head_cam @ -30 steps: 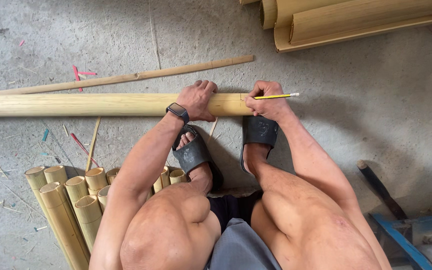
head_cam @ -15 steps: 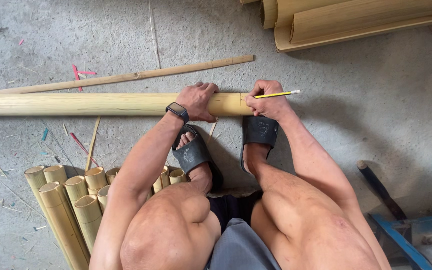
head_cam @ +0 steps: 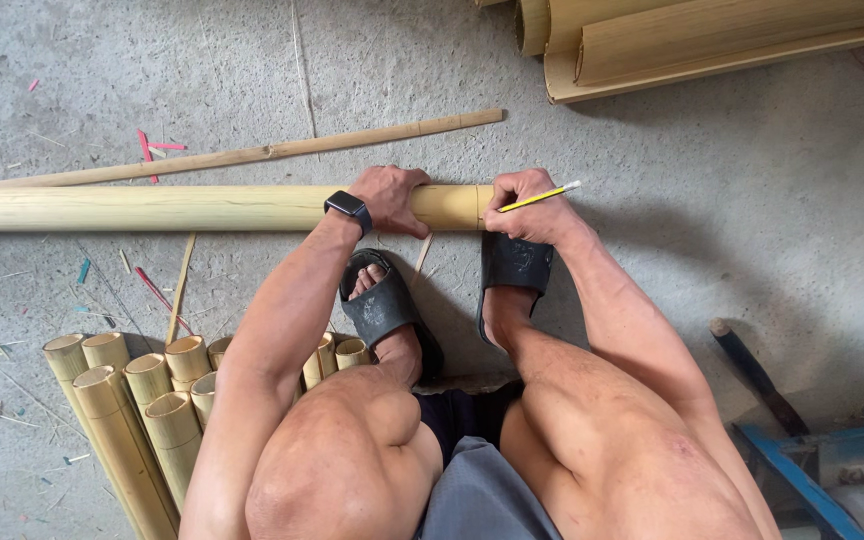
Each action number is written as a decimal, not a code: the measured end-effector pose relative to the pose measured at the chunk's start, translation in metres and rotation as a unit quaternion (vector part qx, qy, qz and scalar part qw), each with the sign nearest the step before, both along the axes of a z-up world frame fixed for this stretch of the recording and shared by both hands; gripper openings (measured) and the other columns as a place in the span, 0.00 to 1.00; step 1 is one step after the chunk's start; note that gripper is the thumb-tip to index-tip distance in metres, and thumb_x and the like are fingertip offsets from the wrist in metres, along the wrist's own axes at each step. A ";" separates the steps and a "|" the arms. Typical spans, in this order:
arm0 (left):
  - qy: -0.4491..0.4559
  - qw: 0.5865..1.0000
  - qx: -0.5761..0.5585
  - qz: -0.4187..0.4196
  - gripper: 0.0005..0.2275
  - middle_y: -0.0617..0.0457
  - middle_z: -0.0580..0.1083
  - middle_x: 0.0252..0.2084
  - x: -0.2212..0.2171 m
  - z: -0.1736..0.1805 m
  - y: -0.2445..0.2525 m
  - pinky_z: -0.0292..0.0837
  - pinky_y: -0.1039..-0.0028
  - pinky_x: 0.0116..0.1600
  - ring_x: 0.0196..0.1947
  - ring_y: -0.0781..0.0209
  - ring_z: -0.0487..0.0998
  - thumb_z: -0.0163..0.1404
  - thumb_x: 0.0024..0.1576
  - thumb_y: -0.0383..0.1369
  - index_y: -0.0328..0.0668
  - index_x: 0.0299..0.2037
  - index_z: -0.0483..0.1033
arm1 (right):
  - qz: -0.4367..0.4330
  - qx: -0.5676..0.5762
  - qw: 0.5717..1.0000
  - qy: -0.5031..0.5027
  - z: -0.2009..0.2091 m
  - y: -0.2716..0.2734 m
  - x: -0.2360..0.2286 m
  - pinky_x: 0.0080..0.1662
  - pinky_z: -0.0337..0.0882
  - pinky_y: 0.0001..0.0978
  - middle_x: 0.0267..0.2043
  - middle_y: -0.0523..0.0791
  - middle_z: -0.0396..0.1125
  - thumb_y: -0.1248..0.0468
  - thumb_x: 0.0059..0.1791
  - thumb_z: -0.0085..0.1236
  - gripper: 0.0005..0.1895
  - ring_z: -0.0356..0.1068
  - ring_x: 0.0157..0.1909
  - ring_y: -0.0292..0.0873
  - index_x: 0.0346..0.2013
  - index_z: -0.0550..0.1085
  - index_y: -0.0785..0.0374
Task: The person sits on the floor and repeatedly picks up long bamboo poles. They use a pencil to mark measurements on each pole and then place the marked pole into a separate stack. The process is repeated for multiple bamboo poles.
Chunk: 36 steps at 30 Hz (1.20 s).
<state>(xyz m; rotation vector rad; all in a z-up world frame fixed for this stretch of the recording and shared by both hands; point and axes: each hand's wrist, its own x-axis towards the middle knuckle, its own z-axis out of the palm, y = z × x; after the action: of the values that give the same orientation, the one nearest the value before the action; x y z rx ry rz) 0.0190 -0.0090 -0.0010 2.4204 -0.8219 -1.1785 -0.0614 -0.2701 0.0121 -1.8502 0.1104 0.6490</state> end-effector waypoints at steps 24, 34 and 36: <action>-0.292 0.927 0.152 0.178 0.29 0.39 0.75 0.37 -0.037 0.119 0.187 0.72 0.53 0.44 0.40 0.41 0.77 0.60 0.34 0.36 0.38 0.49 0.71 | -0.183 0.331 0.924 -0.062 0.025 0.029 0.003 0.34 0.75 0.35 0.33 0.50 0.68 0.69 0.57 0.57 0.07 0.69 0.30 0.41 0.41 0.67 0.66; -0.114 0.813 0.337 0.461 0.35 0.35 0.76 0.49 -0.241 0.184 0.436 0.74 0.53 0.54 0.49 0.37 0.78 0.67 0.42 0.43 0.37 0.59 0.69 | -0.102 0.201 0.974 -0.027 -0.003 0.032 -0.034 0.33 0.75 0.30 0.33 0.49 0.70 0.70 0.56 0.58 0.06 0.70 0.29 0.39 0.39 0.69 0.67; -0.092 0.771 0.370 0.511 0.40 0.36 0.76 0.50 -0.283 0.176 0.455 0.73 0.53 0.56 0.50 0.38 0.78 0.68 0.41 0.45 0.40 0.64 0.67 | -0.097 0.177 0.979 -0.024 -0.007 0.030 -0.038 0.32 0.74 0.30 0.33 0.49 0.70 0.70 0.56 0.59 0.06 0.70 0.29 0.38 0.39 0.69 0.67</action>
<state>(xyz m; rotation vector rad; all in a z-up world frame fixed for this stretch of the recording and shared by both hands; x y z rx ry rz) -0.2639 0.4457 0.1753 2.8325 1.0992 -0.8307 -0.0994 -0.2401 0.0047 -1.4891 0.1330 0.4547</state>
